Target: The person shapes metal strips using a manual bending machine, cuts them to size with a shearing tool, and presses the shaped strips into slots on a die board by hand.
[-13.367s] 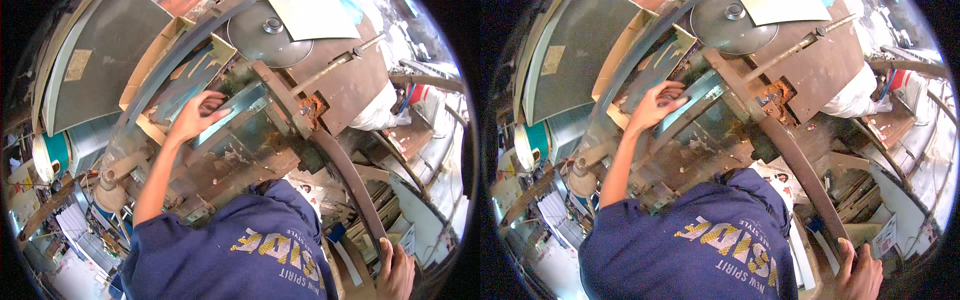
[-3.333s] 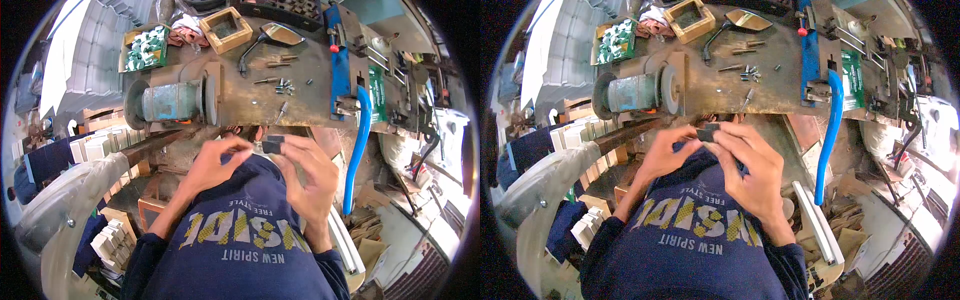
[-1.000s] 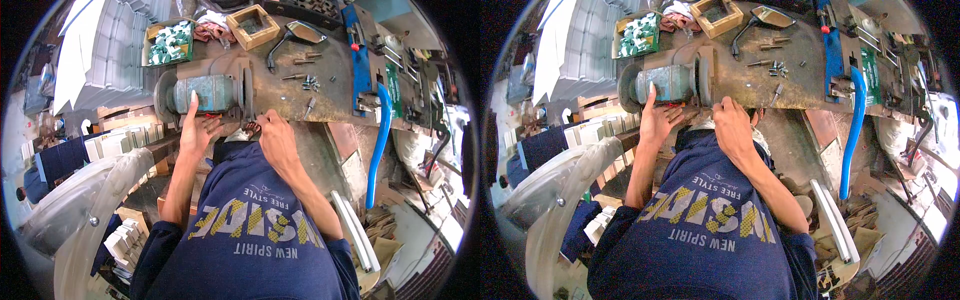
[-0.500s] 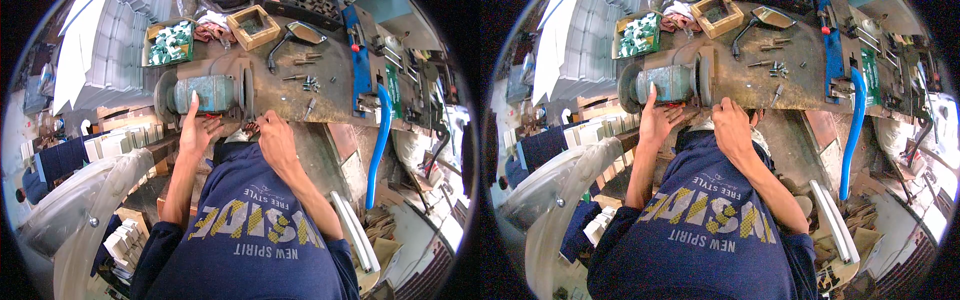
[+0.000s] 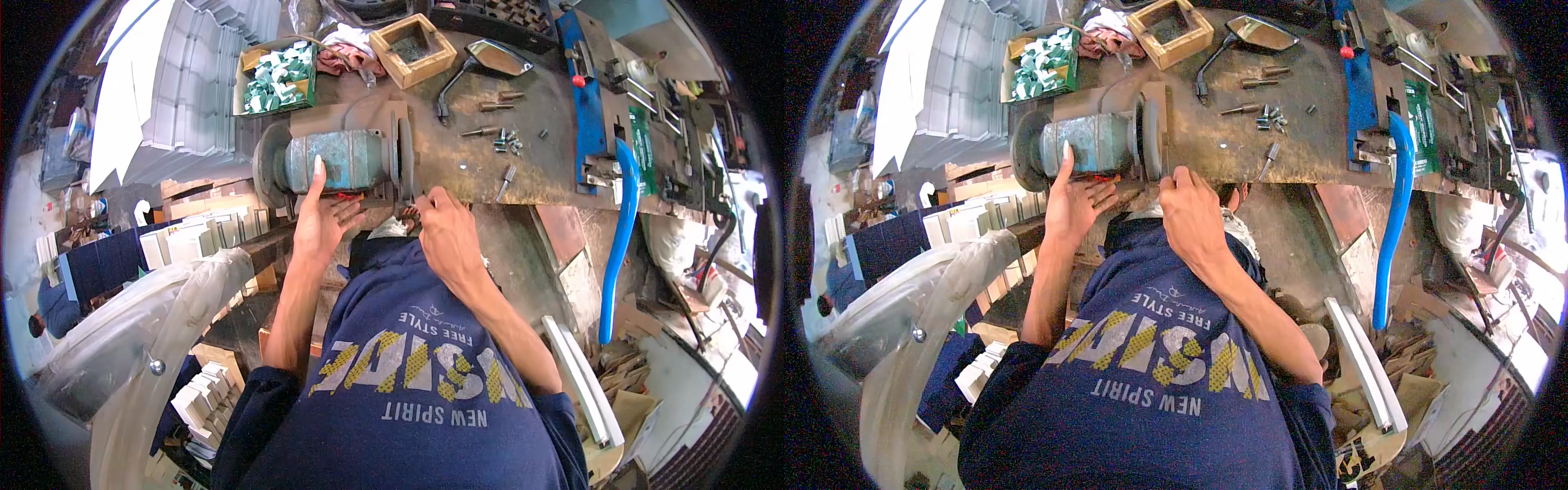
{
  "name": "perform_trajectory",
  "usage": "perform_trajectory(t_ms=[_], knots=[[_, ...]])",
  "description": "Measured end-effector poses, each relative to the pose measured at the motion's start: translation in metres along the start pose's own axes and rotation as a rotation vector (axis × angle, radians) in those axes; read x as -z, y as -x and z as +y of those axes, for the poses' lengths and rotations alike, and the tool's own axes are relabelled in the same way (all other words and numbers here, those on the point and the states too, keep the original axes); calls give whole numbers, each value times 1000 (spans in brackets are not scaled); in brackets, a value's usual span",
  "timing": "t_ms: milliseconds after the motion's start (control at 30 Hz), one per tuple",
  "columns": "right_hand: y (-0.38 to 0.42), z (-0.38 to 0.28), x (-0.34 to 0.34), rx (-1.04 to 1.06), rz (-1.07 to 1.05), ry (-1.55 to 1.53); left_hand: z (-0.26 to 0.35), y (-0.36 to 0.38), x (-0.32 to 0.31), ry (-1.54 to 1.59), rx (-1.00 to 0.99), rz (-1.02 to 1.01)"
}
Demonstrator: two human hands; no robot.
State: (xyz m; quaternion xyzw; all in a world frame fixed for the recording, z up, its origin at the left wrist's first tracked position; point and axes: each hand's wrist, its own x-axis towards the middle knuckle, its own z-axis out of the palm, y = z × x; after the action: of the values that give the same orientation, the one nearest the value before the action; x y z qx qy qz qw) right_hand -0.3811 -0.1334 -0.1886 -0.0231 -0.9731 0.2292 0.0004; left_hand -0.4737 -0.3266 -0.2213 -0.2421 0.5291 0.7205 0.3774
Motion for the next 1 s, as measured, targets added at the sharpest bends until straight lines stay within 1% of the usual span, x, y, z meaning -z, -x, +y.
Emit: perform_trajectory(t_ms=[300, 400, 533, 600, 667, 700, 733, 767, 800, 833, 900, 933, 1000], knots=[[1, -3, 0, 2, 0, -27, 2, -2, 7, -37, 5, -31], [1, -2, -2, 18, 32, -42, 1, -8, 15, -27, 26, -49], [1, -1, 1, 11, 28, -67, 5, -4, 9, -28, 27, -48], [1, -1, 5, 6, 34, -104, 4, -2, 9, -64, -28, -8], [-1, 1, 11, 18, 181, -245, 0, -6, 14, -54, -20, 19], [-1, 1, 17, 19, 183, -245, -2, -6, 16, -40, -4, 45], [-2, -2, 30, -6, 267, -360, 1, -2, 17, -41, -8, 43], [-2, -5, 45, -30, 349, -473, 7, 7, 18, -245, 71, -20], [0, -8, 63, 16, 401, -456, 13, 17, 15, -453, 145, -87], [1, -10, 79, 18, 423, -445, 21, 29, 6, -628, 131, -194], [11, -17, 105, 109, 447, -418, 29, 66, -37, -854, -194, -280], [14, -17, 115, 101, 454, -412, 34, 75, -58, -859, -194, -291], [21, -17, 129, 22, 420, -654, 43, 92, -90, -315, -463, -441]])
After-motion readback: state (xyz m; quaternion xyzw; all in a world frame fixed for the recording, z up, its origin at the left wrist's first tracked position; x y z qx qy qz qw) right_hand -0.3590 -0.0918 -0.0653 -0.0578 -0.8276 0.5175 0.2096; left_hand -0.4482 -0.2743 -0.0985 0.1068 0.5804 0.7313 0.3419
